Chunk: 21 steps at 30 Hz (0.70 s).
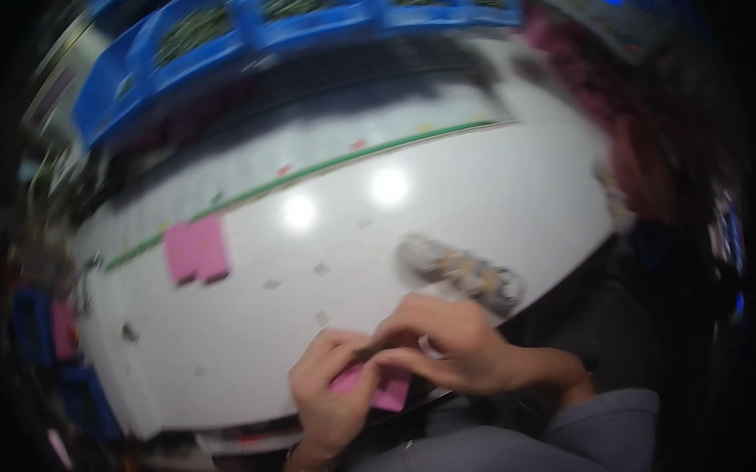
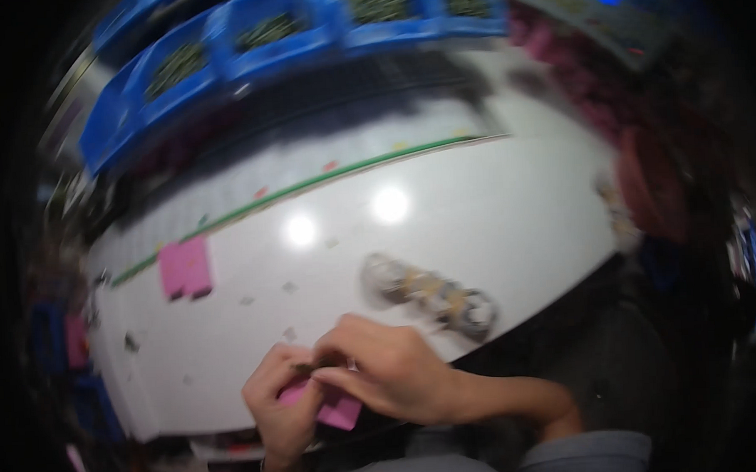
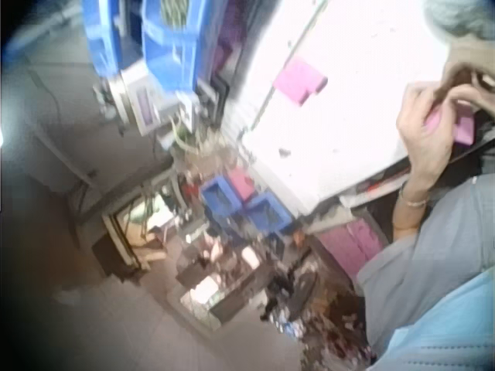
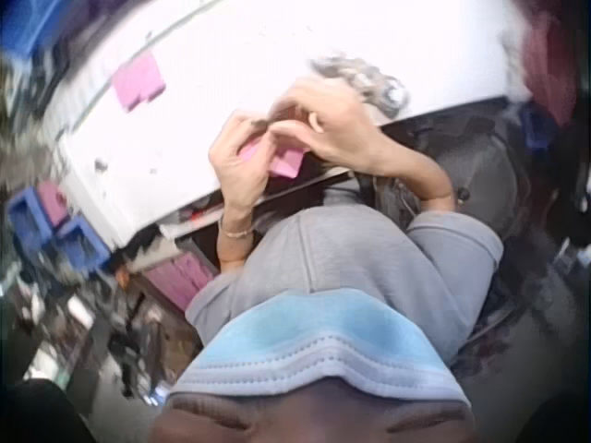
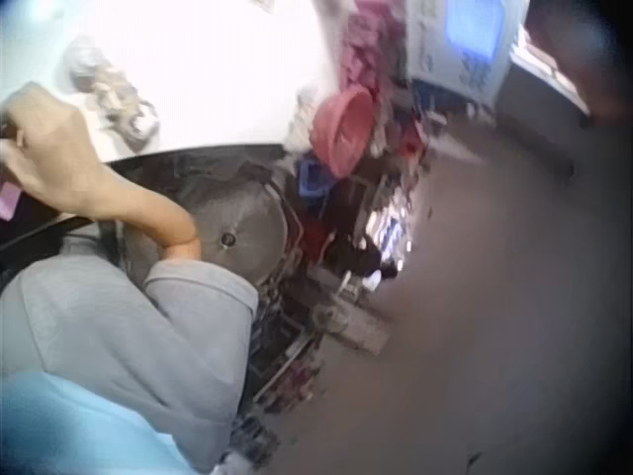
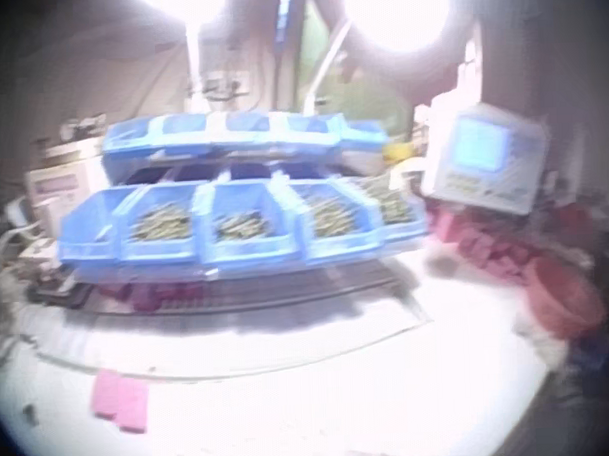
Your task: The person inserts small metal components and green plastic pieces into pink silicone molds, wipes the surface of the molds with a cloth, and organizes them on a workbench.
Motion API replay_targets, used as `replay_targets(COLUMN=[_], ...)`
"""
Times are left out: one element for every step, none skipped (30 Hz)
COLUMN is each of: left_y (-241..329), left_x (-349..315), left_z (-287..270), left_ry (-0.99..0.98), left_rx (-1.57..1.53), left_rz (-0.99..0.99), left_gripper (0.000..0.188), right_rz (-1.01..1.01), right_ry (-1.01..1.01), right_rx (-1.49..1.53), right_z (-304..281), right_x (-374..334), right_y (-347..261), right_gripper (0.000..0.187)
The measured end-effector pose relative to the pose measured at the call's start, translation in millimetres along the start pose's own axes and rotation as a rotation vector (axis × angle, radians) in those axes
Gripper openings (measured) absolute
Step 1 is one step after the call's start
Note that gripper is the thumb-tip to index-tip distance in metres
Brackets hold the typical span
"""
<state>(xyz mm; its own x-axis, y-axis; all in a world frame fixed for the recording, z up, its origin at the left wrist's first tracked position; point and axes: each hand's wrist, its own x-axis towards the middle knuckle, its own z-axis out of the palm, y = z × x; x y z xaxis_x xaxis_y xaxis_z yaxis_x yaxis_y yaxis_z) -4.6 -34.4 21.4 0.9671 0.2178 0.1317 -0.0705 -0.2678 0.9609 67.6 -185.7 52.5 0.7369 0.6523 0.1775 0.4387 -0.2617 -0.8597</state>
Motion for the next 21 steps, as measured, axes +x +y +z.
replay_targets(left_y=[2, 0, -4, -12, -14, -12, -16, -19, -24, -28, -32, -39, -37, -34, -32, -24, -21, -20, -8, -4, 15], left_x=[2, 3, 4, -2, -14, -13, -10, -7, -6, -7, -6, -6, -5, -3, 7, 13, 13, 14, 15, 15, 14], left_z=[4, 4, 6, -2, -21, -19, -13, -6, -4, -3, -3, -6, -6, -4, 7, 13, 12, 14, 14, 12, 12], left_ry=[-0.022, -0.024, -0.029, -0.024, 0.031, 0.008, -0.025, -0.031, -0.010, -0.020, -0.012, 0.001, -0.007, 0.006, 0.031, 0.055, 0.075, 0.122, -0.028, -0.188, -0.166], left_rx=[0.027, 0.042, 0.046, -0.021, -0.053, -0.138, -0.175, -0.263, -0.324, -0.408, -0.410, -0.600, -0.804, -0.798, -0.896, -1.000, -0.911, -0.882, -1.001, -0.905, -0.856], left_rz=[0.038, 0.031, 0.028, -0.041, -0.123, -0.198, -0.167, -0.136, -0.123, -0.160, -0.149, -0.270, -0.389, -0.386, -0.515, -0.638, -0.722, -0.708, -0.678, -0.600, -0.555], left_gripper=[0.017, 0.011, 0.017, 0.023, 0.030, 0.035, 0.035, 0.040, 0.045, 0.052, 0.052, 0.052, 0.053, 0.053, 0.048, 0.048, 0.067, 0.068, 0.077, 0.088, 0.091], right_rz=[0.030, 0.073, 0.116, 0.263, 0.325, 0.370, 0.241, 0.183, 0.121, 0.107, 0.077, 0.052, 0.034, 0.036, -0.155, -0.121, -0.289, -0.467, -0.489, -0.447, -0.407], right_ry=[0.004, 0.074, 0.149, 0.268, 0.418, 0.674, 0.946, 1.127, 1.275, 1.275, 1.229, 1.166, 0.937, 0.671, 0.381, 0.190, 0.039, 0.025, 0.037, 0.088, 0.128], right_rx=[0.004, -0.014, -0.042, 0.035, -0.002, 0.007, -0.095, 0.006, 0.147, 0.144, 0.103, 0.089, 0.113, 0.377, -0.018, -0.012, -0.067, -0.031, -0.008, 0.017, 0.049], right_z=[-7, -19, -40, -60, -74, -110, -153, -198, -218, -216, -203, -176, -140, -105, -72, -45, -24, -2, 6, 8, 7], right_x=[-5, -5, -6, -7, -1, -10, -25, -46, -48, -51, -54, -47, -42, -40, -39, -33, -25, -18, -14, -11, -6], right_y=[4, 13, 18, 21, 36, 43, 55, 57, 55, 59, 64, 76, 60, 51, 58, 30, 10, 12, 11, 15, 17], right_gripper=[0.022, 0.017, 0.013, 0.013, 0.011, 0.009, 0.012, 0.015, 0.018, 0.018, 0.020, 0.022, 0.026, 0.024, 0.030, 0.044, 0.048, 0.044, 0.033, 0.026, 0.021])
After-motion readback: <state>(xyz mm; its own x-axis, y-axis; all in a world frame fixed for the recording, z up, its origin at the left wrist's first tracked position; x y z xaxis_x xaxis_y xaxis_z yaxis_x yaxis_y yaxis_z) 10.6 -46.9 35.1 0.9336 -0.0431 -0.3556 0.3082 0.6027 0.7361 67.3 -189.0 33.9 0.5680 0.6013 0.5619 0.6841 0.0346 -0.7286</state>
